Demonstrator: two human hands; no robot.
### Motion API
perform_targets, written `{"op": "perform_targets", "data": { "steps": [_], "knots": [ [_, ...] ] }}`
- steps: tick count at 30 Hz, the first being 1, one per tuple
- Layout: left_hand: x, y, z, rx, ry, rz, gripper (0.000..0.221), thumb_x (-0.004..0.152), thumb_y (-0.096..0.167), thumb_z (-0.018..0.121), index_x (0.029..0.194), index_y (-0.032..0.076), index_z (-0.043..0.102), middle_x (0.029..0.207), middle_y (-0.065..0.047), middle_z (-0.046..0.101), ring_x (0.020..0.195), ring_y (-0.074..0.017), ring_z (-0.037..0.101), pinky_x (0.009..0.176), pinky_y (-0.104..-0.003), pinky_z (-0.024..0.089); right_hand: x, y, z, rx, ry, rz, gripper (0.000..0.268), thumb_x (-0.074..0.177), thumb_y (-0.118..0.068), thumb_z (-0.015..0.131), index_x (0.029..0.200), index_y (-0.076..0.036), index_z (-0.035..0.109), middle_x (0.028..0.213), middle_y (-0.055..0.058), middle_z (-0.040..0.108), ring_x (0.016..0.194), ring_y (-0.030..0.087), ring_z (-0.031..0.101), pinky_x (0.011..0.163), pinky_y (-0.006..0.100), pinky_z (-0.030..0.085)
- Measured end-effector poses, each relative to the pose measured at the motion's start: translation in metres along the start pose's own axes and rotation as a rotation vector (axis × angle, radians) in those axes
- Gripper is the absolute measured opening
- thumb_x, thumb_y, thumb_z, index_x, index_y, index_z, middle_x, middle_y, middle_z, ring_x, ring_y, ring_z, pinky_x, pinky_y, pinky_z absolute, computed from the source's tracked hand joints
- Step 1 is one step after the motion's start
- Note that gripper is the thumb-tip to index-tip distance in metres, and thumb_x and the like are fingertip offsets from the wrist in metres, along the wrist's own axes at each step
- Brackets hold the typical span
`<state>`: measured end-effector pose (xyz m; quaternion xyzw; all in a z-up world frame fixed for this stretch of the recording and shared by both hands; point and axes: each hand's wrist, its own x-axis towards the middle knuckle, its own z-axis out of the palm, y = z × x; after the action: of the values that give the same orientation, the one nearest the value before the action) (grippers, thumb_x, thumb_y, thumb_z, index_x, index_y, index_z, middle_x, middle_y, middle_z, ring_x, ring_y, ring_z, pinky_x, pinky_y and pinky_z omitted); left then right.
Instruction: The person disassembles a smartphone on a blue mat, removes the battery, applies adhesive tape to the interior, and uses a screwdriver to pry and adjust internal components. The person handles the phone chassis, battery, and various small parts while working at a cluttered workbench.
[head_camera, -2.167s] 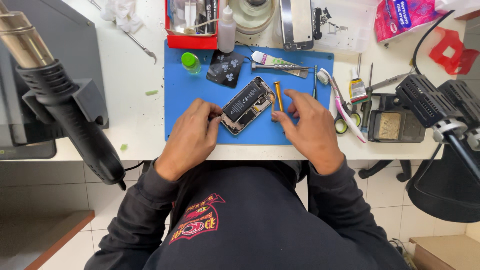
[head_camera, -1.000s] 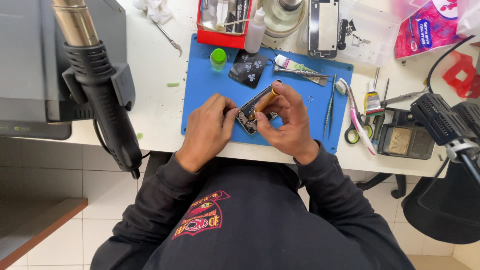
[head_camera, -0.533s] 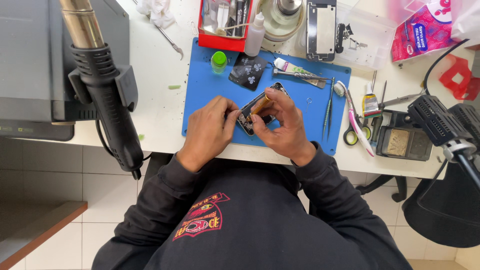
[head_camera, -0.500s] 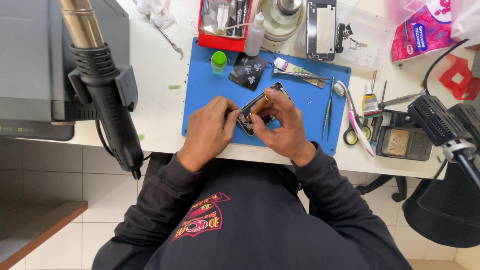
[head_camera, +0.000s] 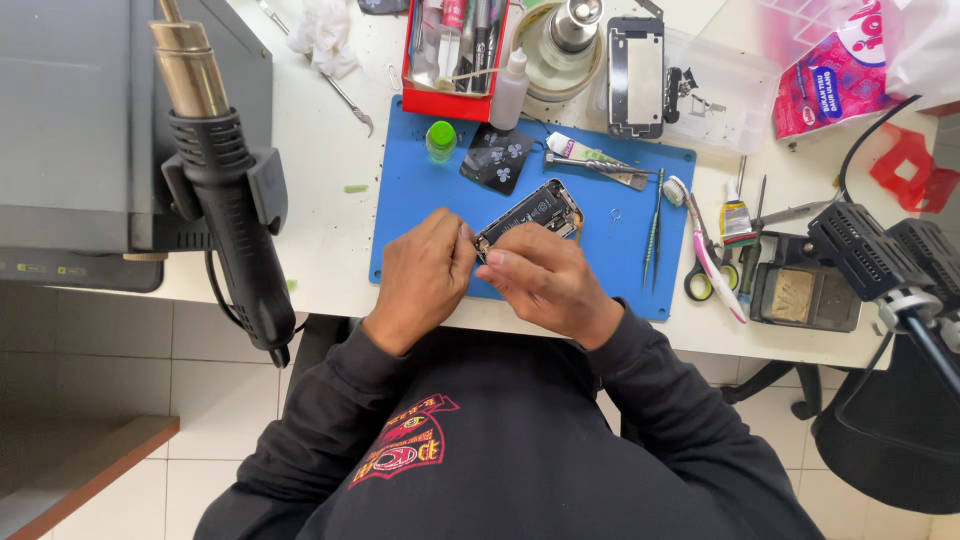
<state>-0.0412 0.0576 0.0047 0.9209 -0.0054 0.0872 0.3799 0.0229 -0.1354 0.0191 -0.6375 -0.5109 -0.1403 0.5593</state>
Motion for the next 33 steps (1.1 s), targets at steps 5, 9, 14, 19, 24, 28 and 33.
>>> {"op": "perform_targets", "data": {
  "steps": [5,9,14,19,24,28,33],
  "knots": [
    [0.0,0.002,-0.003,0.006,-0.015,0.027,0.036,0.12,0.022,0.047,0.089,0.014,0.064,0.075,-0.005,0.054,0.068,-0.031,0.069,0.058,-0.041,0.055,0.001,-0.003,0.0,0.021,-0.009,-0.011,0.044,0.095,0.015,0.08,0.135,-0.004,0.08,0.098,0.023,0.079,0.075,0.042,0.073,0.065,0.051,0.064],
    [0.0,0.002,-0.006,-0.03,-0.048,0.01,0.036,0.118,0.021,0.048,0.088,0.012,0.065,0.074,-0.006,0.054,0.068,-0.0334,0.069,0.058,-0.043,0.054,0.003,-0.007,0.001,0.048,-0.036,0.018,0.05,0.097,0.016,0.077,0.142,-0.005,0.076,0.103,0.025,0.082,0.078,0.045,0.076,0.065,0.054,0.064],
    [-0.003,-0.002,-0.006,-0.057,-0.044,-0.006,0.034,0.118,0.021,0.048,0.088,0.014,0.062,0.077,-0.005,0.054,0.069,-0.0336,0.067,0.058,-0.043,0.053,0.01,-0.005,-0.004,0.082,-0.016,0.073,0.046,0.099,0.01,0.08,0.143,-0.001,0.072,0.107,0.027,0.079,0.086,0.046,0.076,0.071,0.056,0.064],
    [-0.002,-0.008,-0.005,-0.099,-0.036,-0.005,0.033,0.117,0.021,0.048,0.091,0.015,0.066,0.078,-0.006,0.059,0.069,-0.036,0.069,0.057,-0.045,0.054,0.0,0.006,-0.005,0.068,0.032,0.1,0.044,0.096,0.013,0.084,0.137,0.004,0.073,0.097,0.022,0.078,0.078,0.041,0.073,0.068,0.054,0.063],
    [-0.001,-0.01,-0.005,-0.132,-0.037,-0.017,0.034,0.119,0.022,0.047,0.094,0.018,0.071,0.078,-0.005,0.063,0.069,-0.0336,0.071,0.057,-0.043,0.055,0.011,-0.007,-0.007,0.119,-0.006,0.176,0.042,0.102,0.013,0.076,0.142,0.004,0.068,0.104,0.025,0.08,0.086,0.044,0.078,0.072,0.055,0.066],
    [0.0,-0.003,-0.012,-0.154,-0.035,0.013,0.034,0.121,0.024,0.047,0.1,0.017,0.072,0.082,-0.008,0.064,0.073,-0.0378,0.072,0.059,-0.046,0.056,0.007,-0.001,-0.008,0.072,-0.009,0.167,0.043,0.096,0.012,0.084,0.137,0.004,0.074,0.107,0.023,0.08,0.088,0.039,0.077,0.073,0.052,0.065],
    [0.001,0.002,-0.018,-0.204,-0.046,-0.005,0.041,0.125,0.027,0.04,0.111,0.013,0.076,0.087,-0.009,0.068,0.074,-0.0373,0.073,0.061,-0.045,0.057,0.007,-0.004,-0.006,0.097,0.01,0.169,0.039,0.099,0.016,0.079,0.136,0.005,0.074,0.109,0.025,0.082,0.087,0.042,0.078,0.072,0.052,0.065]
  ]
}}
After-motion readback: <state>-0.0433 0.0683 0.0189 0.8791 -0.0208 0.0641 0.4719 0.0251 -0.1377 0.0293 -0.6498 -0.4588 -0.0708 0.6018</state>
